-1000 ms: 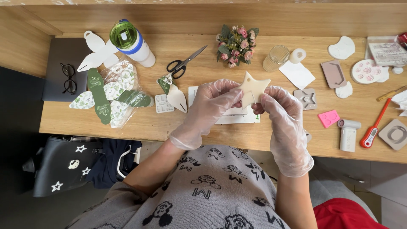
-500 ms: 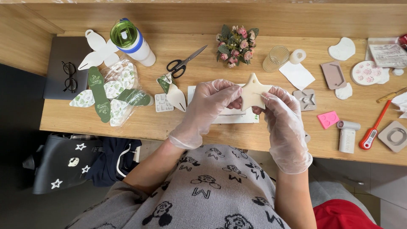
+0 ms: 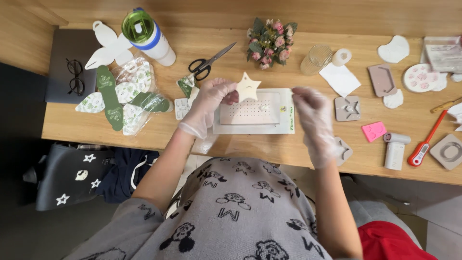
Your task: Putting on protective gloves and inspecting decorative wax shapes and silicone molds on a workbench in a candle studio.
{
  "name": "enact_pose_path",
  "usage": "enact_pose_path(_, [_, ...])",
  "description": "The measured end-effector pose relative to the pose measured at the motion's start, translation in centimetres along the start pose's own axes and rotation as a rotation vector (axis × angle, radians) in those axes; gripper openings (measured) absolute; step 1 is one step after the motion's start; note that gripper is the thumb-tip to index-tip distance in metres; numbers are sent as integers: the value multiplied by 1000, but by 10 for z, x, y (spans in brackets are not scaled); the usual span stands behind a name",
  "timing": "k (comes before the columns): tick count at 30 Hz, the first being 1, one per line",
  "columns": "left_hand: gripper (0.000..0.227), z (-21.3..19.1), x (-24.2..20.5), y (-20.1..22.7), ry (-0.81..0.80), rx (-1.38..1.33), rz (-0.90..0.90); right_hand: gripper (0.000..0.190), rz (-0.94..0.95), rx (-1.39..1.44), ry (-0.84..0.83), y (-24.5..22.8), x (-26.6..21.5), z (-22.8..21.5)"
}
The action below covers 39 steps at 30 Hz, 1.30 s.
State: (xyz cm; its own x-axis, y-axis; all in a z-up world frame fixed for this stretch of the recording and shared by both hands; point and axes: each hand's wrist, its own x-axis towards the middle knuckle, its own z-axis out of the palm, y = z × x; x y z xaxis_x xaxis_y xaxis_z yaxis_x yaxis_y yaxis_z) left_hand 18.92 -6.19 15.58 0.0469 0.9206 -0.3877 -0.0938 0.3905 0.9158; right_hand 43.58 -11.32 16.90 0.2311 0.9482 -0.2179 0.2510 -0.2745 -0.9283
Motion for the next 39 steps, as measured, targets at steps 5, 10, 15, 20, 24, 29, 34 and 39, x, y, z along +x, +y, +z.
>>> enact_pose_path(5, [26, -13, 25, -46, 8, 29, -152, 44, -381, -700, -145, 99, 37, 39])
enact_pose_path(10, [23, -11, 37, -61, -13, -51, -177, 34, -805, -906, -67, 134, 57, 45])
enact_pose_path(15, [16, -2, 46, -76, -11, -307, -159, 27, -931, -867, 20, 119, 54, 50])
enact_pose_path(20, [19, 17, 29, -67, -1, -369, -163, 18, -635, -468, 88, 71, 24, 43])
enact_pose_path(24, [17, 33, 17, -64, -30, -294, -78, 16, -518, -183, 97, 18, -4, 37])
enact_pose_path(29, [18, 47, 2, -45, -87, -305, -7, 18, -592, -202, 105, 6, -7, 32])
enact_pose_path(34, [22, 49, -2, -35, -121, -264, 27, 22, -608, -90, 57, -5, -15, 30])
enact_pose_path(39, [18, 42, 11, -51, -131, -249, -1, 24, -570, 25, 24, -4, -15, 31])
